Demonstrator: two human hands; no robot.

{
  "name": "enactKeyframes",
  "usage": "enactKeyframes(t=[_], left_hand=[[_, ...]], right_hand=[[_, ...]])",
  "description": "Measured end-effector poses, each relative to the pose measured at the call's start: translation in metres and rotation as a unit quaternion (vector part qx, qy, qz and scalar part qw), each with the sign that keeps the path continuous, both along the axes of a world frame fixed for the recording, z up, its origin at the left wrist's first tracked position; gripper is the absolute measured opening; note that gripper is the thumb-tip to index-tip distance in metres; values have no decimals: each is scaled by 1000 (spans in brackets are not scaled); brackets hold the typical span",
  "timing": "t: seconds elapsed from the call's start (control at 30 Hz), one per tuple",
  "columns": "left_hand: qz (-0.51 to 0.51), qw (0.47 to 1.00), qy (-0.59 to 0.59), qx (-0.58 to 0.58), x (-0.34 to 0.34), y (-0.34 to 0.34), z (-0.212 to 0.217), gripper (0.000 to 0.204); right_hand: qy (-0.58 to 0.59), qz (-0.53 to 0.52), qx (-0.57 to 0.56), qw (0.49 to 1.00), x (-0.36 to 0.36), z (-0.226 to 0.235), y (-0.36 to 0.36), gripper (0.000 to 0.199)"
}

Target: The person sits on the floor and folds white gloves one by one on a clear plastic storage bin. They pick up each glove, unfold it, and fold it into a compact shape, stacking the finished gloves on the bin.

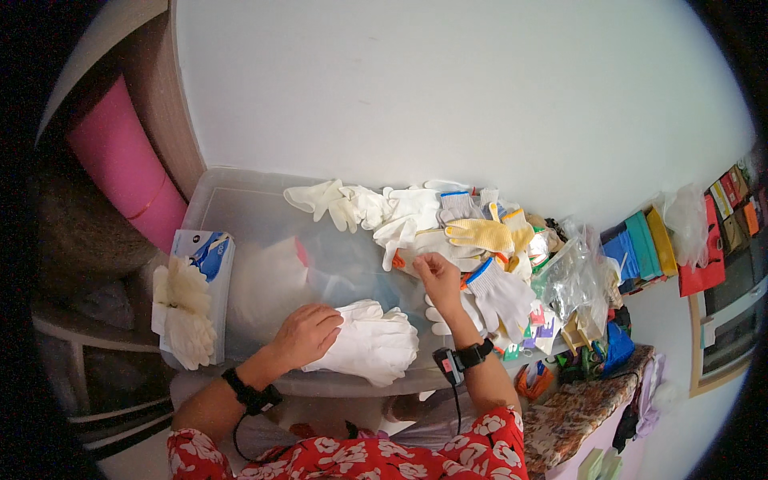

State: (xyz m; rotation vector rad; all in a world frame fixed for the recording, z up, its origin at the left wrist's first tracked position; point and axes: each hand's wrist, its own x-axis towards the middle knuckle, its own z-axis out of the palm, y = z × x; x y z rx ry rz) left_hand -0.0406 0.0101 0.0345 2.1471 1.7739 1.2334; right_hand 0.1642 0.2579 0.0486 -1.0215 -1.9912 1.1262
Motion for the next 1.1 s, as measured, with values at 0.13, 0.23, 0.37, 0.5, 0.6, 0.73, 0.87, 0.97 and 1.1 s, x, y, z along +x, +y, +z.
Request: enactKeyframes(t=[0.13, 0.23, 0.37, 0.5, 0.6, 0.73, 0.87, 0.97, 1.1], left_hand=[[16, 1000, 6, 10, -10, 3, -3, 13], [30, 999, 10, 15, -17, 4, 2, 12], [25, 1000, 11, -5, -22, 4, 5, 10], [18, 1000, 20, -16, -20, 2, 1, 10], [16, 999, 23, -26, -21, 1, 1, 9], [12, 999, 23, -22, -20, 1, 2, 8], [18, 999, 38, -31, -20, 1, -1, 7], [23, 998, 41, -39, -18, 0, -2, 7], [10, 998, 39, -43, -16, 1, -1, 8]], right_hand=[[-1, 9, -13, 1000, -16, 3, 31, 17], [-17, -15, -24, 999, -23, 0, 47, 19], [-47, -68, -38, 996, -30, -6, 56, 26], [-147, -81, 58, 984, -36, -16, 62, 38], [-198, -75, 110, 971, -43, -16, 57, 44], [-185, -50, 62, 979, -35, -20, 62, 34], [-84, -33, -13, 996, -29, -3, 51, 20], [26, -24, -109, 993, -27, 26, 30, 14], [196, 18, -222, 955, -12, 43, 13, 5]])
